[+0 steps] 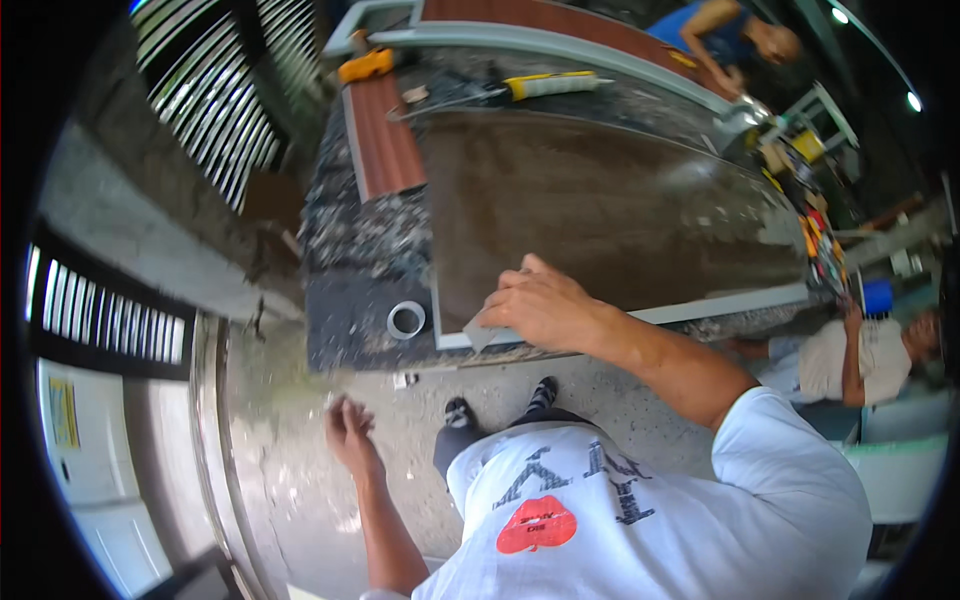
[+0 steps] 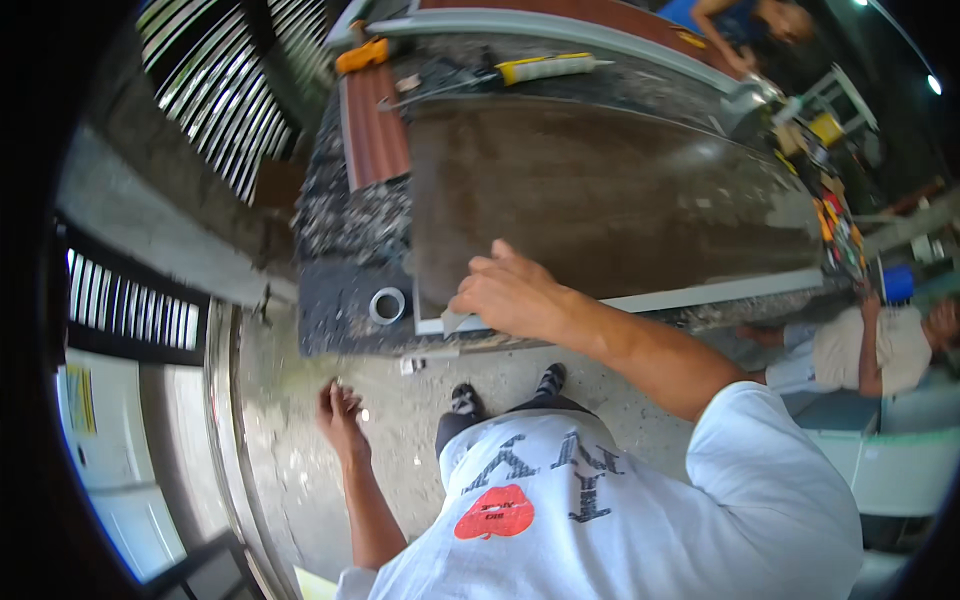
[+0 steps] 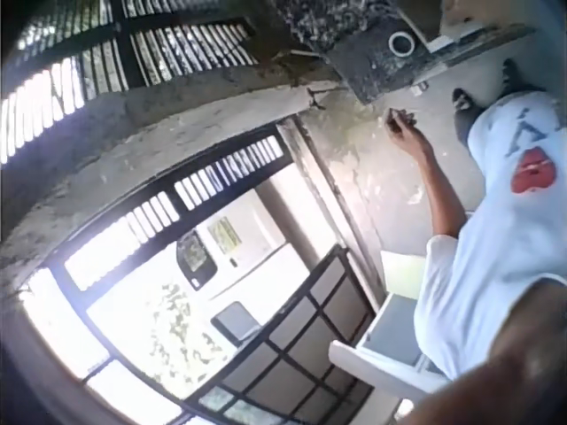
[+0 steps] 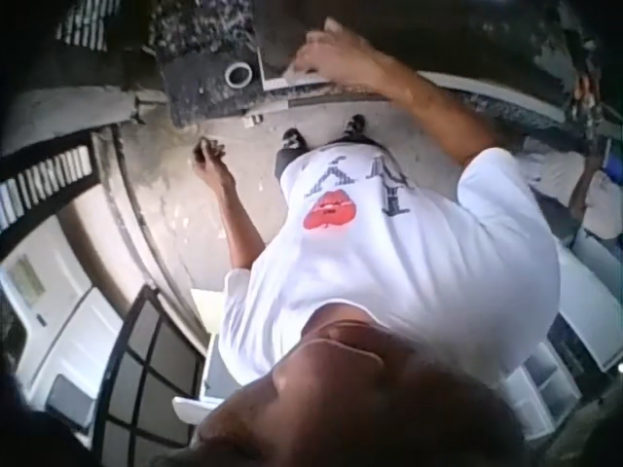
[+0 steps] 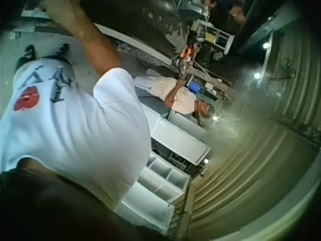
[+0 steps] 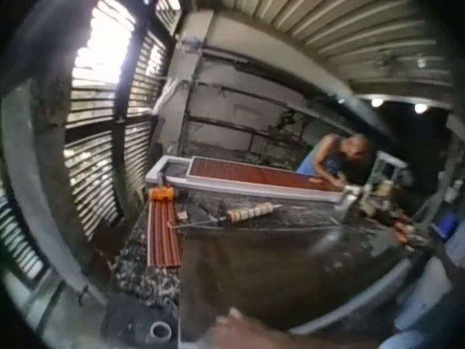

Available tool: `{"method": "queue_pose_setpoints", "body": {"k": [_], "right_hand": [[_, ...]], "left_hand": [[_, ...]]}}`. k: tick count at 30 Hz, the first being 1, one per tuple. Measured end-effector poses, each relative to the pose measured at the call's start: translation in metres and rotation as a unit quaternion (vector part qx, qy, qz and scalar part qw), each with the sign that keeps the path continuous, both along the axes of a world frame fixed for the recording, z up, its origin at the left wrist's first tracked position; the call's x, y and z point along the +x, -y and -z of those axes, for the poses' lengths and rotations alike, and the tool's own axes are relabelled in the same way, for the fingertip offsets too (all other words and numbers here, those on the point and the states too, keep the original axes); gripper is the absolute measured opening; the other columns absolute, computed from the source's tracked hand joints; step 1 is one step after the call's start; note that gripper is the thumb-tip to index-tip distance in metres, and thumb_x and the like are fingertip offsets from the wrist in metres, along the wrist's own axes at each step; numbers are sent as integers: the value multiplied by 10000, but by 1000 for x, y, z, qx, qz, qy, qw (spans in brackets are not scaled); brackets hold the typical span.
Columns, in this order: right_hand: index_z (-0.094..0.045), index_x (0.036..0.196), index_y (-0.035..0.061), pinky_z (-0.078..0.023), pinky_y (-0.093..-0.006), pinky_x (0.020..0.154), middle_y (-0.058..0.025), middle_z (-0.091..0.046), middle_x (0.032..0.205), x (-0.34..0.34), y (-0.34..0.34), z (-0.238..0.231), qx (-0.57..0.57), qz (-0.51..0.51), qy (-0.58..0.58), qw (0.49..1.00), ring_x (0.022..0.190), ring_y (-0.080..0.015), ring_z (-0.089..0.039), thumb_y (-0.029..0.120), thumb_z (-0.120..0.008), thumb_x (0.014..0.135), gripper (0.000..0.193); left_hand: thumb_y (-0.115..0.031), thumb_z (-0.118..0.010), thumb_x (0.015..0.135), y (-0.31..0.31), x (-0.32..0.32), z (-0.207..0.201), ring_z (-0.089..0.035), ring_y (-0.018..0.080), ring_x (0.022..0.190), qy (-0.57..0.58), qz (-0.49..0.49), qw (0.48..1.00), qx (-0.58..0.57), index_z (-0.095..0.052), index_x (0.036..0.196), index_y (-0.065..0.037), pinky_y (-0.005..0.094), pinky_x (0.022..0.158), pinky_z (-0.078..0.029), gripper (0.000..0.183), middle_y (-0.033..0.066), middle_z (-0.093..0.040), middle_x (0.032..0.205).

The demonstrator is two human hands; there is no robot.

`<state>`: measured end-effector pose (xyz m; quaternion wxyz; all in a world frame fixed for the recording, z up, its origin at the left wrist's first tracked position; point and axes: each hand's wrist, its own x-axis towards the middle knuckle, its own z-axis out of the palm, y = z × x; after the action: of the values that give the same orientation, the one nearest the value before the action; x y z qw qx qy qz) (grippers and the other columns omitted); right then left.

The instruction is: The person spreads adhesive across a panel using a plastic scraper, then picks up and shakes a metal can.

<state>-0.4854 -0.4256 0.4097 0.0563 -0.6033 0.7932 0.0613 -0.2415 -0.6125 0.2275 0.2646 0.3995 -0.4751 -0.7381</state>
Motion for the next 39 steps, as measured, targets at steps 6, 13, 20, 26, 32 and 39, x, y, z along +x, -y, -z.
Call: {"method": "queue_pose_setpoints", "body": {"k": [6,13,20,26,32,39], "right_hand": [[-684,958,128,-451,-367,788,-30,-692,868,-33,-101,-55,-190,128,8,973,862,-241,-621,100,-559,855,164],[-597,1008,-46,-474,-371,582,-149,-658,790,-49,-295,-91,-425,519,90,737,612,-249,-575,139,-623,866,235],[-614,999,-54,-474,-323,600,-123,-648,797,-71,-492,-45,-626,592,109,496,648,-178,-566,110,-593,825,239],[-613,984,-56,-472,-333,602,-121,-647,776,-116,-588,-49,-578,631,61,514,652,-194,-570,138,-582,815,260],[-622,989,-26,-481,-444,639,-172,-681,830,-243,-609,-65,-375,642,-36,668,708,-349,-621,140,-551,834,238],[-625,803,7,-513,-418,515,-144,-626,639,-239,-468,-24,-169,547,-12,820,565,-296,-634,69,-543,809,103]], "left_hand": [[-244,-514,1003,-10,-18,-52,-509,80,683,55,-49,980,-183,-599,1094,-80,217,627,-409,206,-10,-566,796],[-224,-540,992,-70,-92,-129,-511,81,729,-28,-29,913,-405,-605,1079,-75,204,667,-405,185,-4,-577,829],[-144,-611,914,-211,-200,-183,-514,132,760,-123,182,881,-418,-585,1041,-23,238,700,-422,177,55,-601,876],[-115,-614,882,-317,-243,-187,-504,137,719,-123,308,872,-359,-592,961,-19,248,692,-423,126,55,-597,825],[-108,-618,865,-384,-262,-194,-498,140,686,-125,424,828,-346,-602,920,-18,252,678,-427,106,59,-590,777],[-120,-622,862,-393,-280,-198,-503,149,685,-131,425,839,-313,-604,913,-25,263,669,-430,109,69,-593,790]]}}
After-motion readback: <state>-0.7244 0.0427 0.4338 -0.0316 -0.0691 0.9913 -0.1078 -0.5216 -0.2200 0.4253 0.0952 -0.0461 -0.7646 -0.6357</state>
